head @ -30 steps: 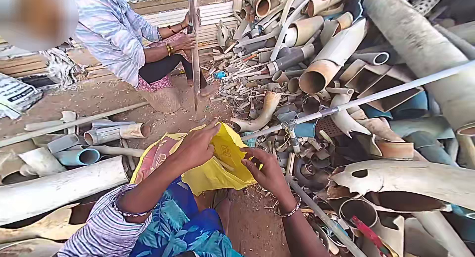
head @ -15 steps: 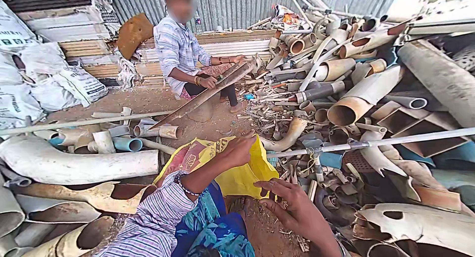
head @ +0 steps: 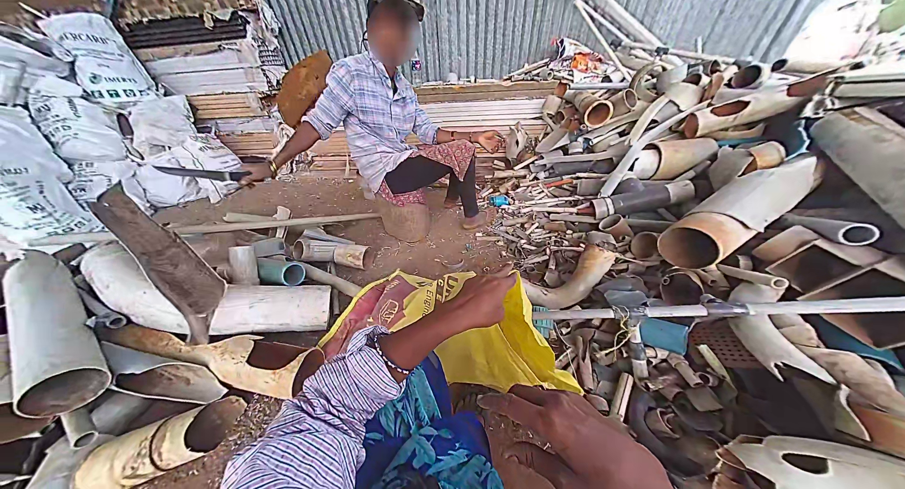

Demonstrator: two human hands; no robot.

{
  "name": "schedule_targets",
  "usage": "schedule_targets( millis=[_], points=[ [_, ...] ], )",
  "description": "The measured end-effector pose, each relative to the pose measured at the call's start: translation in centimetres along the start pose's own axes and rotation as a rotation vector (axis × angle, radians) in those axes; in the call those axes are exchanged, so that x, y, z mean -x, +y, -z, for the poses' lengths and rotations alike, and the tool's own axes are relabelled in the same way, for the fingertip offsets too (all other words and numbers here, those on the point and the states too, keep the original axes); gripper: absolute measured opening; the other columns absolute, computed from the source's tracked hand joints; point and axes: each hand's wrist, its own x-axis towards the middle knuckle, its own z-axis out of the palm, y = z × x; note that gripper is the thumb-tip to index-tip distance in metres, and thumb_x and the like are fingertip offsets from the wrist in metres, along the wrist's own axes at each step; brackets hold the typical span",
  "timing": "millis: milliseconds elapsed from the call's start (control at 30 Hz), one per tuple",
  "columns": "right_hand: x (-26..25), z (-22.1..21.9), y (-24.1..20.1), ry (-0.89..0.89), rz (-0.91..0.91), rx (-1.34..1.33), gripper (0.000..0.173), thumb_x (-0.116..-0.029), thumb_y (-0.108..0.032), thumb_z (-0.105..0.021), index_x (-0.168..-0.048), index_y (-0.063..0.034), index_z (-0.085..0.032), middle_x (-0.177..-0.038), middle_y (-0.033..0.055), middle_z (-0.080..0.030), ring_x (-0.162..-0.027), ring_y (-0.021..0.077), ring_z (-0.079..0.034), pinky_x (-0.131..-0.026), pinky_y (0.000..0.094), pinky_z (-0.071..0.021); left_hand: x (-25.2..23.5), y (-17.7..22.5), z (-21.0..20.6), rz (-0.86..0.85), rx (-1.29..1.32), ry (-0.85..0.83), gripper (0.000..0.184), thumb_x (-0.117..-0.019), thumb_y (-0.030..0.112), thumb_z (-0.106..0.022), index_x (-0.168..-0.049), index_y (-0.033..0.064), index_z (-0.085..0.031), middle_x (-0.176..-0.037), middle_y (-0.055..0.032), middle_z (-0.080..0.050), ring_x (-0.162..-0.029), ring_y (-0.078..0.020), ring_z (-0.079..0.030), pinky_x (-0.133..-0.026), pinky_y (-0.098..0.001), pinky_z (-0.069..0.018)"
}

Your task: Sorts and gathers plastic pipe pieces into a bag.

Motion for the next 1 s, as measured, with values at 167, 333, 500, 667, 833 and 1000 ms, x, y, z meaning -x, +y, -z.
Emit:
schedule_targets(
  millis=[167,333,500,667,833,1000],
  points=[
    [0.0,0.6,-0.5,0.091,0.08,0.051,0.038,-0.095,-0.027,-0.065,-0.128,-0.0079,-0.067,-0.098,0.0124,-0.071,-0.077,0.0242,-0.071,-0.06,0.0372,-0.057,0.0,-0.3,-0.2,0.003,0.036,0.029,0.066,-0.0935,-0.009,-0.05,-0.158,0.0017,-0.037,-0.168,-0.0157,-0.026,-0.149,-0.0351,-0.039,-0.115,-0.0544,-0.0366],
    [-0.4,2.9,-2.2,0.218,0.098,0.128,0.039,-0.1007,-0.034,-0.058,-0.132,-0.0114,-0.064,-0.09,0.0069,-0.068,-0.073,0.0173,-0.066,-0.06,0.0287,-0.0528,-0.3,-0.5,-0.4,-0.002,0.038,0.026,0.064,-0.0954,-0.007,-0.048,-0.158,0.0021,-0.036,-0.168,-0.0151,-0.029,-0.148,-0.034,-0.04,-0.115,-0.054,-0.037],
    [-0.8,5.7,-5.9,0.374,0.076,0.199,0.045,-0.105,-0.035,-0.056,-0.143,-0.012,-0.053,-0.098,0.0062,-0.07,-0.084,0.0124,-0.066,-0.07,0.0227,-0.0527,-1.0,-0.7,-1.3,-0.014,0.045,0.088,0.063,-0.0959,-0.005,-0.052,-0.157,0.0057,-0.041,-0.165,-0.0154,-0.035,-0.145,-0.0355,-0.045,-0.111,-0.0582,-0.0412],
    [-0.7,6.1,-9.1,0.508,0.115,0.137,0.044,-0.1056,-0.033,-0.057,-0.145,-0.0146,-0.048,-0.103,0.0048,-0.071,-0.095,0.0062,-0.067,-0.081,0.0173,-0.0525,-1.2,-1.0,-2.4,-0.056,0.064,0.118,0.065,-0.0948,-0.007,-0.053,-0.157,0.0099,-0.043,-0.161,-0.0189,-0.041,-0.143,-0.0393,-0.047,-0.109,-0.0625,-0.0424],
    [-1.6,4.4,-6.4,0.519,-0.022,0.133,0.043,-0.1033,-0.032,-0.057,-0.131,-0.0005,-0.064,-0.089,0.0037,-0.071,-0.078,0.0026,-0.064,-0.072,0.0168,-0.053,-0.3,-0.9,-3.0,-0.092,0.062,0.147,0.062,-0.096,-0.004,-0.056,-0.156,0.0103,-0.045,-0.152,-0.0189,-0.051,-0.136,-0.0394,-0.053,-0.105,-0.0624,-0.0446],
    [-3.2,1.0,2.6,0.227,-0.846,0.121,0.058,-0.0998,-0.03,-0.067,-0.145,0.0028,-0.051,-0.128,0.0274,-0.064,-0.115,0.0418,-0.064,-0.1,0.0572,-0.0477,-0.6,-2.1,-2.6,-0.136,0.117,0.221,0.046,-0.1062,0.013,-0.052,-0.152,0.0074,-0.049,-0.148,-0.0164,-0.056,-0.136,-0.0355,-0.055,-0.112,-0.0583,-0.0411]
  ],
)
